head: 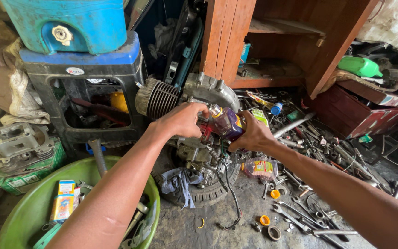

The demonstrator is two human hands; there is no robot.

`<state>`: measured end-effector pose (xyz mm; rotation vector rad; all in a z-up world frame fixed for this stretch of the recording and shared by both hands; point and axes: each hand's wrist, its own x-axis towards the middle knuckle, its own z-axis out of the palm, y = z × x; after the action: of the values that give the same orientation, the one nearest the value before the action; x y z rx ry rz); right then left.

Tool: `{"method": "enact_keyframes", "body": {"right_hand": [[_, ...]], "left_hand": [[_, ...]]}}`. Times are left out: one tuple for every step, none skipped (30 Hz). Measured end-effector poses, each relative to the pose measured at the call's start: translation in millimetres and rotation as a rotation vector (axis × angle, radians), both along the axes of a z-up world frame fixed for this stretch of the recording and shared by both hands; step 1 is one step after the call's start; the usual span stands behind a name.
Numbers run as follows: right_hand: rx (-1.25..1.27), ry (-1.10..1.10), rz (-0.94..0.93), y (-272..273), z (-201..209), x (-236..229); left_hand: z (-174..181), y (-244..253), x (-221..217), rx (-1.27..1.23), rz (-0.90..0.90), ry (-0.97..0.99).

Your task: The person pours a reddish liquid from a plastic bottle into a small opening on a disassembled engine block. They use a cloth to wipe the bottle's mouth and the engine area. The person then picks up a second bottle, opens it, and pours more liquid into the same opening.

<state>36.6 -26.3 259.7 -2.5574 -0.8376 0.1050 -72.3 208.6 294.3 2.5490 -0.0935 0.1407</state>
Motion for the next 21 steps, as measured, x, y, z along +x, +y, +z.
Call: {"method": "enact_keyframes", "body": {"right_hand": [[-0.007, -0.006, 0.001, 0, -1, 1], [-0.01, 0.004, -0.002, 0, -1, 2], [-0.014, 0.015, -0.005, 0, -2, 3], [-0.018, 0.026, -0.008, 0, -3, 4], [-0.025, 0.026, -0.009, 0, -4, 4], [-0.031, 0.026, -0.01, 0, -5, 4], [-0.037, 0.025, -0.01, 1, -5, 3], [-0.054, 0.045, -0.012, 2, -6, 3], [-0.071, 0.065, -0.013, 4, -6, 3], [-0.088, 0.085, -0.016, 4, -5, 3], [-0.092, 0.107, -0.029, 5, -5, 3], [-0.099, 0.129, -0.041, 5, -4, 3], [-0.105, 0.151, -0.054, 5, -4, 3], [-0.106, 0.115, -0.042, 5, -4, 4], [-0.107, 0.079, -0.029, 4, -3, 4], [-0.107, 0.041, -0.016, 4, -2, 5], [-0.105, 0.041, -0.017, 4, -2, 4], [-0.103, 0.039, -0.017, 3, -1, 3], [-0.101, 0.038, -0.017, 3, 0, 2], [-0.112, 0.032, -0.027, 4, 1, 1], [-0.123, 0.027, -0.037, 5, 3, -1]], "left_hand": [[-1, 0, 1, 0.0, 0.001, 0.008], [-1, 0, 2, 0.001, 0.001, 0.017], [-2, 0, 3, 0.002, 0.001, 0.025], [-3, 0, 3, 0.014, 0.0, 0.028], [-4, 0, 3, 0.027, 0.0, 0.031], [-5, 1, 4, 0.04, -0.002, 0.034], [-6, 1, 4, 0.034, 0.017, 0.072], [-8, 1, 5, 0.03, 0.036, 0.109], [-9, 1, 5, 0.025, 0.054, 0.147], [-10, 2, 6, 0.038, 0.037, 0.111], [-11, 2, 6, 0.052, 0.02, 0.075], [-12, 3, 7, 0.063, 0.003, 0.04], [-13, 3, 7, 0.062, 0.009, 0.049], [-12, 3, 7, 0.06, 0.017, 0.059], [-12, 3, 7, 0.059, 0.024, 0.069], [-11, 3, 6, 0.055, 0.02, 0.07], [-10, 3, 6, 0.052, 0.016, 0.071], [-9, 2, 5, 0.048, 0.013, 0.07], [-8, 2, 5, 0.047, 0.025, 0.094], [-8, 1, 5, 0.048, 0.038, 0.12], [-8, 1, 5, 0.049, 0.051, 0.146]]}}
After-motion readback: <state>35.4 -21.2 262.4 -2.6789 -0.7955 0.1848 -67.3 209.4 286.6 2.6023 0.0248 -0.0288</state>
